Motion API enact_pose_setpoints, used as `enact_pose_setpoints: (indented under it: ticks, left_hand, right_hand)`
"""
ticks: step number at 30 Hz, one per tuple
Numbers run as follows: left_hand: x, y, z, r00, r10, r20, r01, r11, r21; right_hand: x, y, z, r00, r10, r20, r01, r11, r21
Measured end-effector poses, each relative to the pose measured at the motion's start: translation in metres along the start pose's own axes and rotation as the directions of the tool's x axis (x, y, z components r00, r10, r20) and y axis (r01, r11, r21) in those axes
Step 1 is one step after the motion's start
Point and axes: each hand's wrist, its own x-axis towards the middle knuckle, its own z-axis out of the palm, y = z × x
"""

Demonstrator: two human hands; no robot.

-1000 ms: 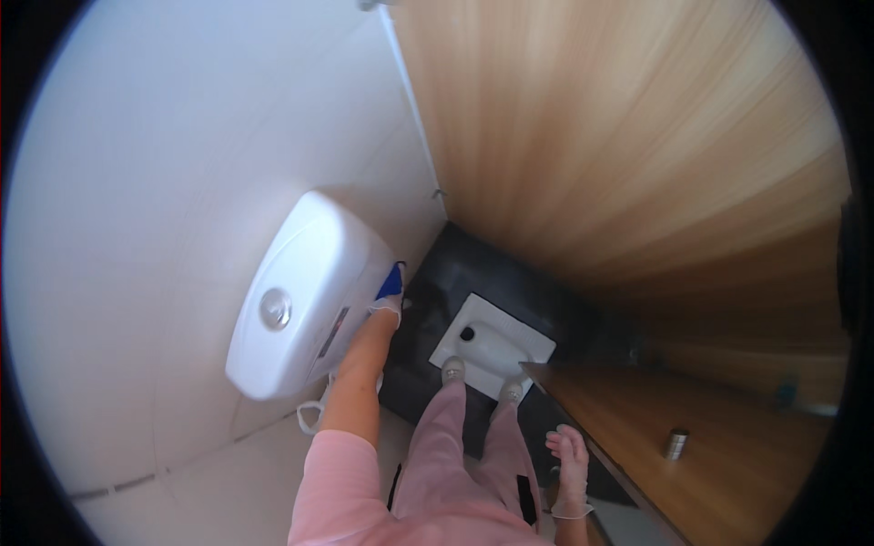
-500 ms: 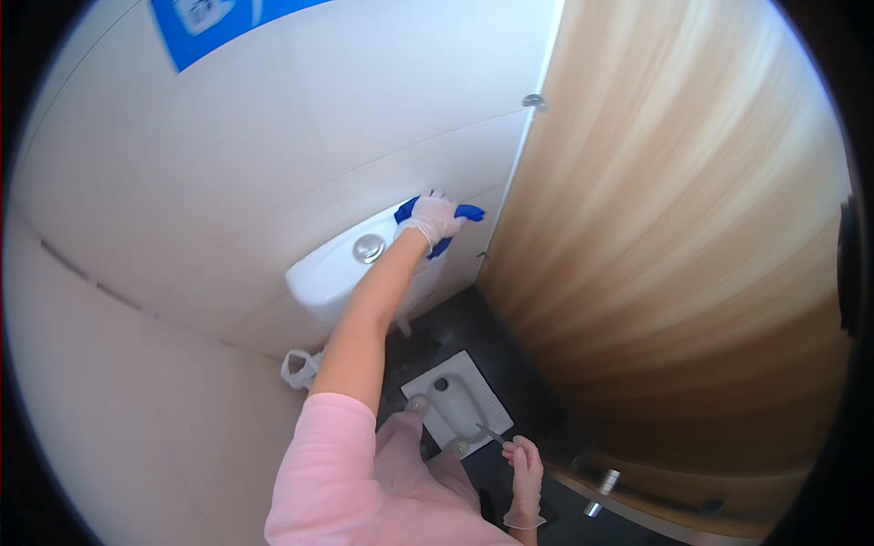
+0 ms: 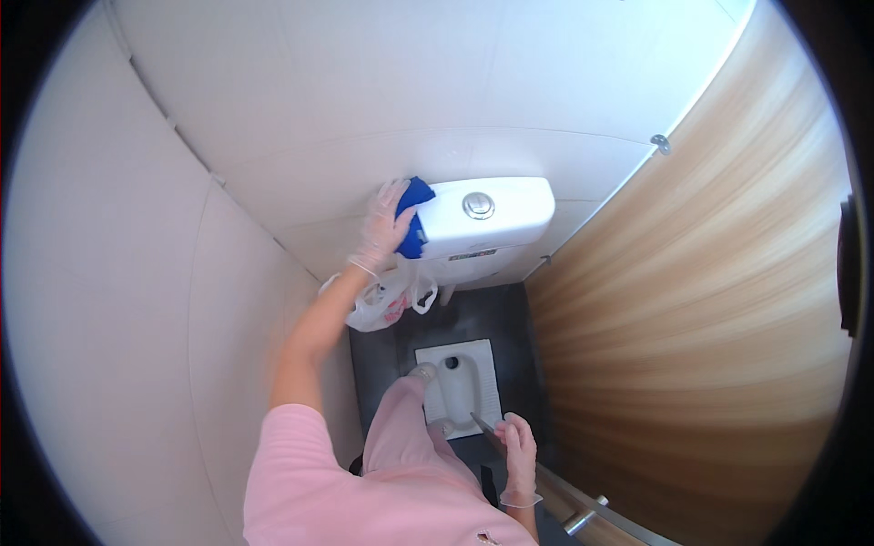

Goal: The person wipes the exterior surfaces of toilet tanks and the wood-paneled stall doors and walls using a blue cloth, rinsing and wringing the cloth in a red bucket of water at a sink between cleaning the different surfaces.

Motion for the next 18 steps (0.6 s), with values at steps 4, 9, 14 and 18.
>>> enact_pose_setpoints:
  ticks: [4, 9, 14, 18]
  left_hand:
    - [-0.031, 0.033, 0.055, 0.833, -0.087, -0.546, 0.084, 0.996, -0.030]
    - [-0.062, 0.056, 0.092, 0.858, -0.113, -0.501, 0.189, 0.977, 0.103]
    - [-0.052, 0.074, 0.104, 0.683, -0.388, -0.619, 0.277, 0.922, -0.272]
    - [-0.015, 0.043, 0.069, 0.442, -0.777, -0.449, 0.280, 0.595, -0.754]
  right_hand:
    - [-0.002, -0.004, 0.007, 0.998, 0.035, 0.059, -0.034, 0.999, -0.024]
    - [-0.007, -0.016, 0.004, 0.991, 0.094, 0.092, -0.080, 0.986, -0.144]
    - [-0.002, -0.019, 0.009, 0.989, 0.122, 0.083, -0.103, 0.973, -0.207]
    - [0.001, -0.031, 0.014, 0.993, 0.096, 0.069, -0.080, 0.976, -0.204]
